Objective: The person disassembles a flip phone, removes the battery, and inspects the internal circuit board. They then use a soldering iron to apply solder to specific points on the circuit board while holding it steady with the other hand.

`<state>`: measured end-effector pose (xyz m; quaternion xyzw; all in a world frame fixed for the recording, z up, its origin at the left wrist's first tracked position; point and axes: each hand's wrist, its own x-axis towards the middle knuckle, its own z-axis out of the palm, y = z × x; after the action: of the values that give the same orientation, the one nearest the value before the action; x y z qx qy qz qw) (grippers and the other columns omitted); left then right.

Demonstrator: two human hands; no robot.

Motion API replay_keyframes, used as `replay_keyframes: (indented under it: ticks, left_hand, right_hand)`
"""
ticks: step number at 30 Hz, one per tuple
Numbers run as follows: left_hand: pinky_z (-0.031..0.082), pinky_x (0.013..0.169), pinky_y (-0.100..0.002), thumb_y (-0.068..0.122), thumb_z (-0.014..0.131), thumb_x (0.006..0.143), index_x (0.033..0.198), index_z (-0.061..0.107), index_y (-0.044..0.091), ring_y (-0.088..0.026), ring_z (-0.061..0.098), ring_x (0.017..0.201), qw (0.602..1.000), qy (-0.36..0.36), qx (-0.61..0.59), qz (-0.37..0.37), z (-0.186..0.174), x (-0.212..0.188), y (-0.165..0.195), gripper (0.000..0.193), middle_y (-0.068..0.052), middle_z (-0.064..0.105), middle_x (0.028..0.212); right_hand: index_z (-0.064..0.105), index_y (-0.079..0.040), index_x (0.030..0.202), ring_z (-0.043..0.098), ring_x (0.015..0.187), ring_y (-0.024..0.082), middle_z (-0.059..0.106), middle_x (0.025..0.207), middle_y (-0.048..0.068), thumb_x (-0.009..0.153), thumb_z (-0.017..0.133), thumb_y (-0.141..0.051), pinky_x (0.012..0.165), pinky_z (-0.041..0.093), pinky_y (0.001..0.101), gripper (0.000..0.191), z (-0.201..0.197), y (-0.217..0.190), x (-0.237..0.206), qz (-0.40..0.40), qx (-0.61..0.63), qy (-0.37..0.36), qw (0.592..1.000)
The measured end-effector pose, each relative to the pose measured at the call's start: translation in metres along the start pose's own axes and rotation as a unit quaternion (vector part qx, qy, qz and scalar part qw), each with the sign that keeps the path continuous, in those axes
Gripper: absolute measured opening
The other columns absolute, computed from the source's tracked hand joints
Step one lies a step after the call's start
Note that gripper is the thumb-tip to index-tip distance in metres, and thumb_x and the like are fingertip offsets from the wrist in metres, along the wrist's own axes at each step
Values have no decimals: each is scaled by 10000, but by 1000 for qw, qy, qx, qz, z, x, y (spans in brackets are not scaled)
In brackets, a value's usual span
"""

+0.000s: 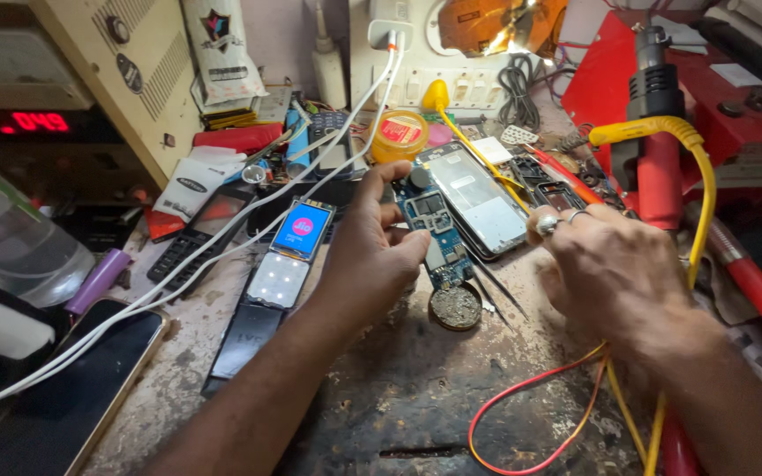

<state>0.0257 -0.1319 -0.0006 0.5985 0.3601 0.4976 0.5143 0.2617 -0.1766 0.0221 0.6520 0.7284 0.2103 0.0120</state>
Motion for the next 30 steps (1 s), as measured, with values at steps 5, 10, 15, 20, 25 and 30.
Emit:
replay_keyframes:
  ticks: [5,10,15,20,25,30]
  left_hand:
    - [474,555,-236,-63,621,836,1465,414,121,-76,627,729,1000,-14,-15,0,2,15,-12,687,-91,698,945]
    - [567,705,-240,-93,602,829,1505,408,125,-99,702,844,997,-53,-60,-3,7,20,-21,737,-93,720,988]
    - [589,746,-266,-109,590,826,1591,311,136,-115,689,863,992,-84,-89,12,14,24,-25,851,-123,720,1016]
    - [579,770,-279,-107,584,826,1605,230,111,-136,694,877,991,-85,-101,-10,18,29,-28,884,-158,728,1048]
    - [585,800,-278,-94,595,848,1609,218,90,-141,706,937,992,-90,-90,-8,21,28,-26,869,-162,731,1096]
    - [609,839,-292,-81,599,866,1594,271,56,-160,723,1000,989,-95,-104,-32,20,27,-23,810,-165,734,1137]
  right_hand:
    - [639,-33,1221,680,847,181,623,947,70,861,646,-37,767,642,354,360,16,0,16,-43,604,82,792]
    - [626,-10,1322,728,871,195,659,981,74,922,608,-36,805,646,386,401,45,1,23,-11,821,15,571]
    - [658,2,1223,690,828,190,703,969,71,973,652,-72,757,580,364,261,61,11,27,68,880,-21,469]
    - [704,-5,1147,694,859,151,752,986,71,983,668,-121,753,565,327,204,66,21,31,76,859,-27,506]
    - [699,-51,1305,716,854,183,756,1007,101,974,691,-83,727,594,334,333,64,22,32,65,864,-26,498]
    - [672,-18,1370,704,856,182,743,1009,120,960,707,-11,751,588,340,411,55,16,32,46,861,-5,507]
